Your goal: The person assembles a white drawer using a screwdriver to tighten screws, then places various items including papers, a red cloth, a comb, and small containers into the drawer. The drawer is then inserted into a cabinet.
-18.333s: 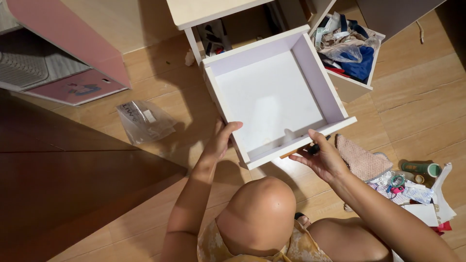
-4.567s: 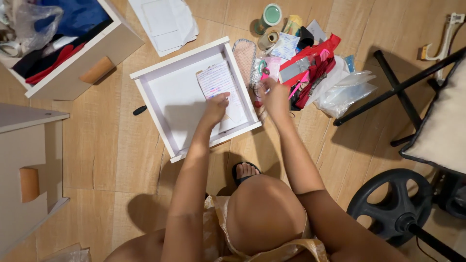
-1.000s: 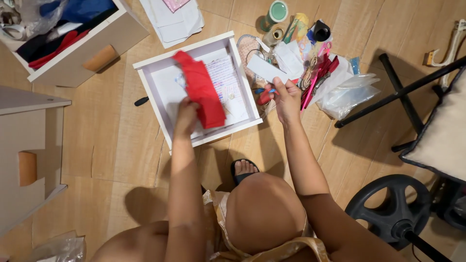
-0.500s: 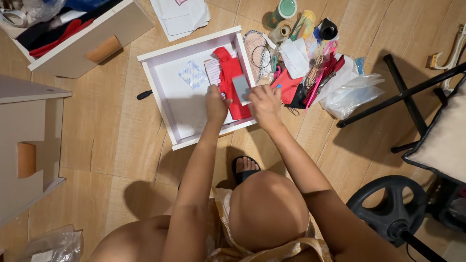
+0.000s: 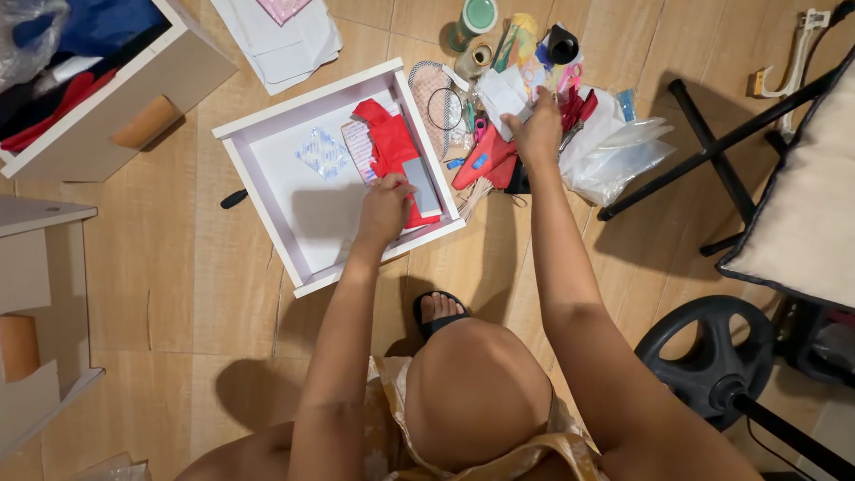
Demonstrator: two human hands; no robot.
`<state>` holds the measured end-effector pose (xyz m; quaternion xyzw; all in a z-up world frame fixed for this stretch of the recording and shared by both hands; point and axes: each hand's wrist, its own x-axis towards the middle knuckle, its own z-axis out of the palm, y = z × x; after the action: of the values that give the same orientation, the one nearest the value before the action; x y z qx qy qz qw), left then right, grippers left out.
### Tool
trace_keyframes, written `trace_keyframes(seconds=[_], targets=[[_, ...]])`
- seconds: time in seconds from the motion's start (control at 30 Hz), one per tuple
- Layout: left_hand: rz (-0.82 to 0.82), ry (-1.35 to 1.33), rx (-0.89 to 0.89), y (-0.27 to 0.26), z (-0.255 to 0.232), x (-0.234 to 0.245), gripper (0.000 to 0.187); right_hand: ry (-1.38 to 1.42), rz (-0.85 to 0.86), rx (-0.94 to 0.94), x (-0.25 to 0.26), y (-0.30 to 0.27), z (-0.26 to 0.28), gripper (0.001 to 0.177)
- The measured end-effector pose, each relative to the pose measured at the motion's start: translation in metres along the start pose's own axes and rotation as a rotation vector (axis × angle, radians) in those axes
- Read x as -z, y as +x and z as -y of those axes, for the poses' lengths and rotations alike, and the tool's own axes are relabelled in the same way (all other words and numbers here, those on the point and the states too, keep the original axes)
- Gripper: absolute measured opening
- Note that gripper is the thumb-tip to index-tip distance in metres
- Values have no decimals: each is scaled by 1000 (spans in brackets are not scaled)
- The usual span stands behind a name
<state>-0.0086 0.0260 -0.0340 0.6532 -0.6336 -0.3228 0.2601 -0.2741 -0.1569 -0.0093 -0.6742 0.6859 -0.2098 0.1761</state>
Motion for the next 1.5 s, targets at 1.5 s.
trace_keyframes(seconds=[1.5], targets=[[-52,-1561,477,44,-50,38,38,1054,180,-183,31,-83,62,20]])
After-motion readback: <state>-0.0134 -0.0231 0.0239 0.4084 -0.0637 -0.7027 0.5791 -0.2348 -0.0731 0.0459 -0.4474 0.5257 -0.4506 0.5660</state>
